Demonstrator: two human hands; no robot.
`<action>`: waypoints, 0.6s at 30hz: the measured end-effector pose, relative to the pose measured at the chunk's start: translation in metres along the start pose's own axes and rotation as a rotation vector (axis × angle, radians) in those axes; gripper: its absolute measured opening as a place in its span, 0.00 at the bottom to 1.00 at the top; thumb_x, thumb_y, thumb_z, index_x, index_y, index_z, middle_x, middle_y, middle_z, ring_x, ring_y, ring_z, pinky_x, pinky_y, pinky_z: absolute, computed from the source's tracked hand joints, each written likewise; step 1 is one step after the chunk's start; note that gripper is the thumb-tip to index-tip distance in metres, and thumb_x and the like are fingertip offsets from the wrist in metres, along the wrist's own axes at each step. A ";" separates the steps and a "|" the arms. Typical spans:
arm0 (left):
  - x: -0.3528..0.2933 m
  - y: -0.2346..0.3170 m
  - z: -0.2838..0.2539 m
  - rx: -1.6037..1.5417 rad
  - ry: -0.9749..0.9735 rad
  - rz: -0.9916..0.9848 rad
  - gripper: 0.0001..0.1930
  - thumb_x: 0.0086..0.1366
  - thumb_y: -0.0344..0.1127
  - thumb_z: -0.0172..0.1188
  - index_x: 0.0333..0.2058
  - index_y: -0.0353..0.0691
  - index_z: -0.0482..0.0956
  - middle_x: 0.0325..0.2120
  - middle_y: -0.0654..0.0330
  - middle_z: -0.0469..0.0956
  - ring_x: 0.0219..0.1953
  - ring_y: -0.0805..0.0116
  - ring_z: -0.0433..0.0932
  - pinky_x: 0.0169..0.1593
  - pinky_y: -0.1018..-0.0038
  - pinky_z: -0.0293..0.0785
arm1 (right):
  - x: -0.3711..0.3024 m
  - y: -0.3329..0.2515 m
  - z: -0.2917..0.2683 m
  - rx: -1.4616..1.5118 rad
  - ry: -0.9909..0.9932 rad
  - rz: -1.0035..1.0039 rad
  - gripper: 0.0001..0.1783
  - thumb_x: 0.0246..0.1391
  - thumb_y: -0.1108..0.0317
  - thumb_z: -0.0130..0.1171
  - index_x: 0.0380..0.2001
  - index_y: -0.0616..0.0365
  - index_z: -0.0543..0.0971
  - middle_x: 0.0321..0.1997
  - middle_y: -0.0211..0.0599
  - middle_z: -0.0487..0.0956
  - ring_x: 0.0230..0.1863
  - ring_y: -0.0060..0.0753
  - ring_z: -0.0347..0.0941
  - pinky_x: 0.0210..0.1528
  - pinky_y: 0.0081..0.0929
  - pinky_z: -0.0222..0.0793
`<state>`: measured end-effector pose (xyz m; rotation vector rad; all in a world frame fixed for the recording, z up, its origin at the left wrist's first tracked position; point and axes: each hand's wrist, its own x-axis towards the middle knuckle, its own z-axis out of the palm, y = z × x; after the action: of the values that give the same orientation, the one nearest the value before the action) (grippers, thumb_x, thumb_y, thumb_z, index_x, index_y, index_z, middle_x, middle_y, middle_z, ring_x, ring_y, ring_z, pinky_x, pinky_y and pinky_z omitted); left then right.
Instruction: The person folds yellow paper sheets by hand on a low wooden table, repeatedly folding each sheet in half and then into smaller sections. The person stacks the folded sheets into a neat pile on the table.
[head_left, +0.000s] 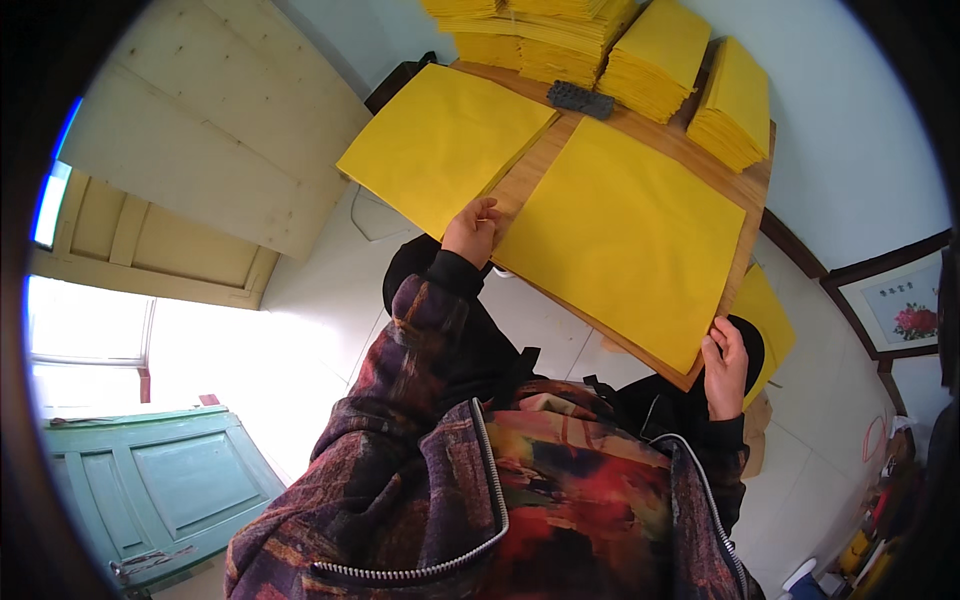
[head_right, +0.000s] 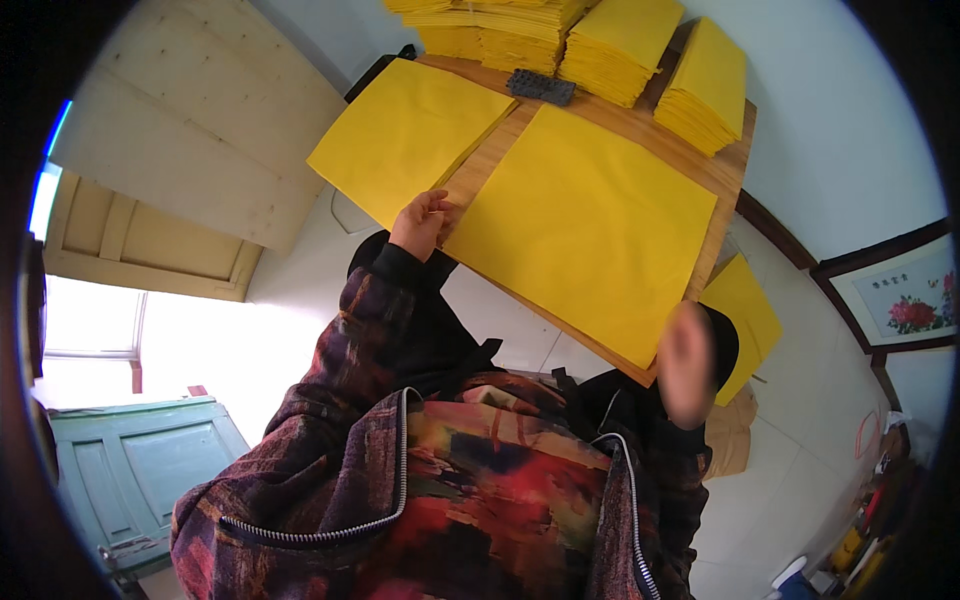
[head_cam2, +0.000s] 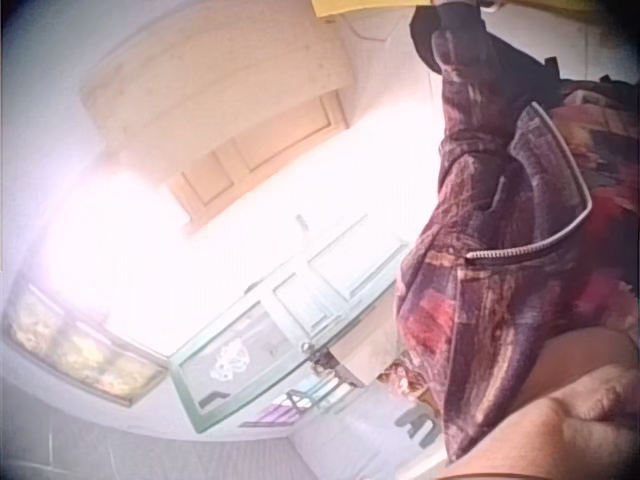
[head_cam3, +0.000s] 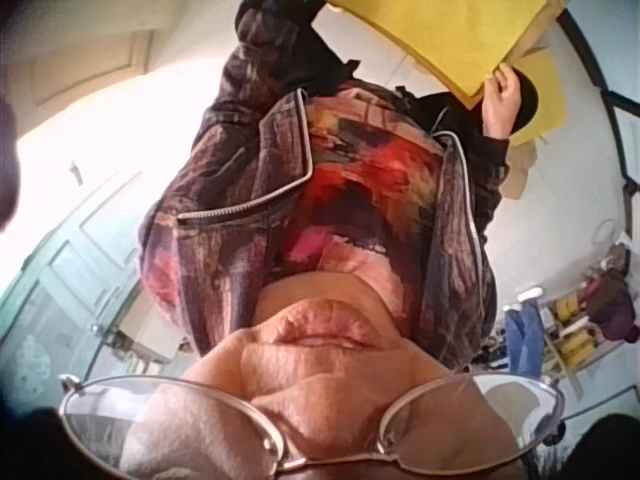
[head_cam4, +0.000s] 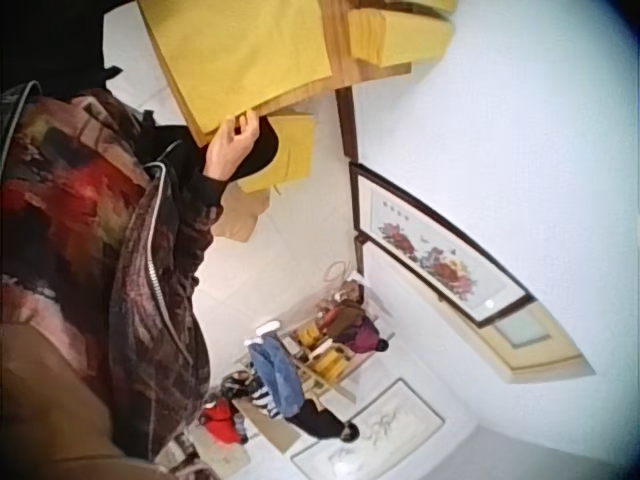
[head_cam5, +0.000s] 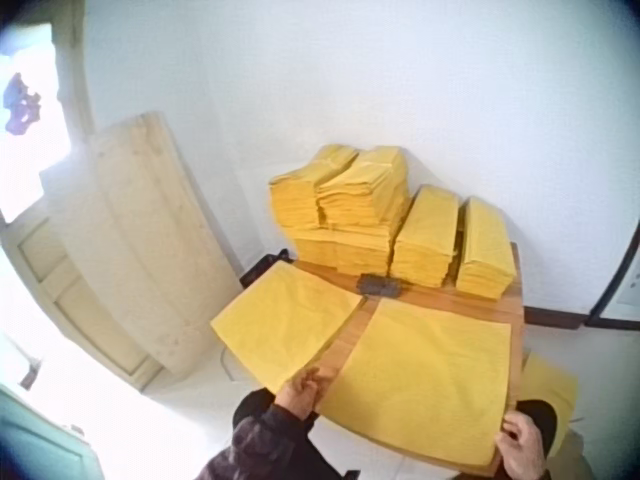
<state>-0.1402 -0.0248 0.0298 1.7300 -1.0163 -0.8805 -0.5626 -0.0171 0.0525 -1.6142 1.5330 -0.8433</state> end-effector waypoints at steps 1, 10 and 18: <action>-0.002 0.000 0.000 -0.030 -0.028 0.003 0.21 0.62 0.20 0.45 0.55 0.30 0.67 0.41 0.57 0.76 0.36 0.73 0.75 0.37 0.80 0.72 | -0.001 0.002 0.000 0.084 -0.015 0.057 0.21 0.61 0.69 0.52 0.56 0.64 0.69 0.52 0.39 0.74 0.54 0.31 0.70 0.57 0.28 0.64; -0.007 0.008 0.001 -0.078 -0.093 -0.031 0.22 0.62 0.19 0.43 0.57 0.32 0.66 0.41 0.57 0.78 0.35 0.74 0.74 0.38 0.79 0.71 | 0.000 0.006 0.002 0.156 -0.040 0.015 0.20 0.59 0.75 0.53 0.54 0.67 0.69 0.49 0.35 0.74 0.49 0.24 0.69 0.54 0.22 0.64; -0.007 -0.003 0.002 -0.097 -0.075 0.022 0.21 0.62 0.20 0.46 0.55 0.32 0.68 0.42 0.56 0.78 0.37 0.73 0.75 0.39 0.79 0.72 | -0.001 -0.001 0.003 0.148 -0.064 -0.030 0.16 0.60 0.74 0.51 0.51 0.65 0.71 0.46 0.35 0.74 0.48 0.27 0.70 0.53 0.26 0.65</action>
<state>-0.1436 -0.0182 0.0271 1.6125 -1.0230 -0.9709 -0.5595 -0.0157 0.0515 -1.5454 1.3727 -0.8909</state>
